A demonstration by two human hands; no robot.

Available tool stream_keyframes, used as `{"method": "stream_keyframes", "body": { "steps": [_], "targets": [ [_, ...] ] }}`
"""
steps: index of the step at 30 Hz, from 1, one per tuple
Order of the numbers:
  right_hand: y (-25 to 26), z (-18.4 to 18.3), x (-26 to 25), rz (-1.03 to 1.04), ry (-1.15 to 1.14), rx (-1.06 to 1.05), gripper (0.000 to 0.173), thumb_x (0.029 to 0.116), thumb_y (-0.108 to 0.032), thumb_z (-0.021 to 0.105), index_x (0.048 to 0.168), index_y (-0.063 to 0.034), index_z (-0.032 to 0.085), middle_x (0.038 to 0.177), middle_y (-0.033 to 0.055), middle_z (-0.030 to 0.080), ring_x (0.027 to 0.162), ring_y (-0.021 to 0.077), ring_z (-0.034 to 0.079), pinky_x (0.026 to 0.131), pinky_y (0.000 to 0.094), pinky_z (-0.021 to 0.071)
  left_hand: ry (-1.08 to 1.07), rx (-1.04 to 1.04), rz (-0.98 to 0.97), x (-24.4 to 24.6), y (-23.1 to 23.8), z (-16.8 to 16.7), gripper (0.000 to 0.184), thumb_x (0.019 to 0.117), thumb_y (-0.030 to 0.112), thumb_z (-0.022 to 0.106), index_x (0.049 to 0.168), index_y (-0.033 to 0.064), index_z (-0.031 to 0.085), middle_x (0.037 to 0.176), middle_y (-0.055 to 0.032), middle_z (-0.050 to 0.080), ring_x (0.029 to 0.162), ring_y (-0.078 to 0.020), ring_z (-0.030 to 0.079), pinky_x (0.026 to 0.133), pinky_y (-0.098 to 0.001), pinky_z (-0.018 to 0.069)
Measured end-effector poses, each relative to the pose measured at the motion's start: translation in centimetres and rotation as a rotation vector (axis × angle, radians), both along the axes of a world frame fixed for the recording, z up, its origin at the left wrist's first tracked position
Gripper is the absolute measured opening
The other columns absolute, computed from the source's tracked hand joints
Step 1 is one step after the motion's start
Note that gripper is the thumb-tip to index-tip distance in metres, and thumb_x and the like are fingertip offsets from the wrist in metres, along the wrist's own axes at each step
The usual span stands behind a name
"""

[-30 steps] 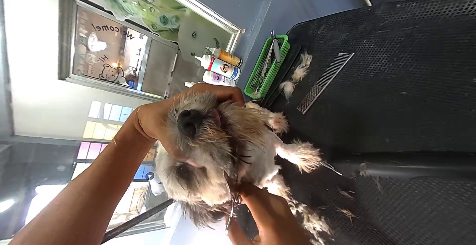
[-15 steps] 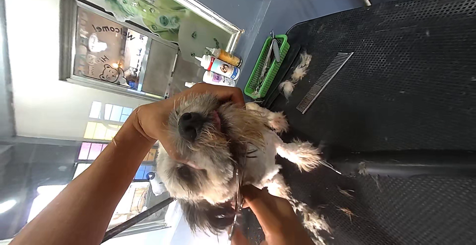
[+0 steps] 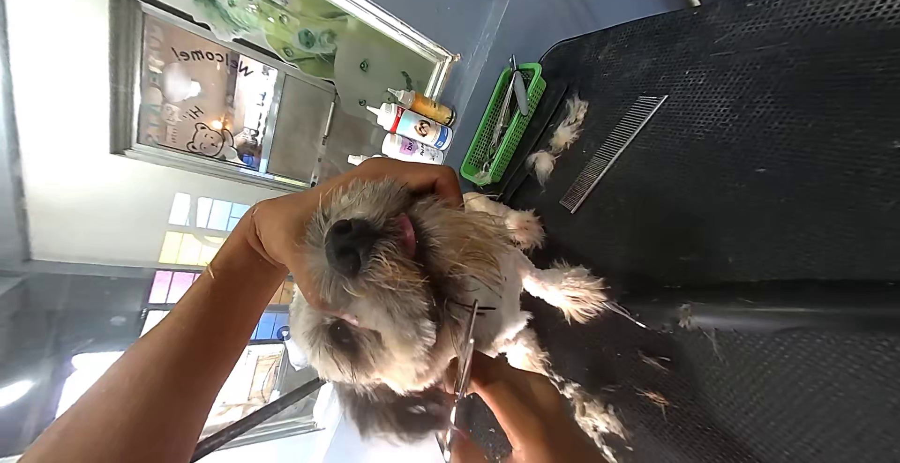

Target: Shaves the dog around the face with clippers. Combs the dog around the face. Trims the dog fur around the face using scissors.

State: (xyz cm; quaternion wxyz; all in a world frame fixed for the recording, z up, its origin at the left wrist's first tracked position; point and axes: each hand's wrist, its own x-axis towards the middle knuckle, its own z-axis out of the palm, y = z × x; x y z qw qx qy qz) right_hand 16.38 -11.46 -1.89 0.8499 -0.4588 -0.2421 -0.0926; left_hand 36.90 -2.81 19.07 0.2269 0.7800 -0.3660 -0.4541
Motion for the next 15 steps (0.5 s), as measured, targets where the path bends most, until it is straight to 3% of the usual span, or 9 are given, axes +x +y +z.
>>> {"method": "stream_keyframes", "body": {
  "steps": [2,6,15],
  "targets": [
    [0.0,-0.6,0.4,0.048,-0.063,0.016,0.022,0.0910,-0.010,0.069,0.107,0.0039,0.063,0.096,0.0165,0.070,0.089,0.0182,0.070,0.080,0.0270,0.0583,-0.030,0.021,-0.020,-0.1,0.1,0.2,0.019,0.1003,0.022,0.058,0.105,0.0045,0.062,0.092,0.0056,0.064,0.089,0.0054,0.059,0.077,-0.0118,0.0495],
    [0.0,-1.8,1.4,0.148,-0.165,0.009,0.023,0.0920,-0.011,0.065,0.110,0.0033,0.061,0.096,0.0170,0.068,0.089,0.0215,0.070,0.081,0.0322,0.0595,0.060,0.038,0.015,-0.3,1.1,0.9,0.046,0.0866,0.040,0.071,0.114,0.0041,0.058,0.100,-0.0013,0.062,0.096,-0.0054,0.060,0.080,-0.0186,0.0527],
    [-1.0,-1.3,2.2,0.192,-0.228,-0.078,0.021,0.0941,-0.016,0.063,0.108,0.0003,0.061,0.090,0.0155,0.068,0.083,0.0240,0.070,0.072,0.0352,0.0582,0.097,0.045,0.046,-0.4,1.1,0.7,0.041,0.0922,0.039,0.065,0.113,0.0054,0.058,0.098,-0.0019,0.062,0.093,-0.0080,0.061,0.077,-0.0213,0.0535]
  ]
}}
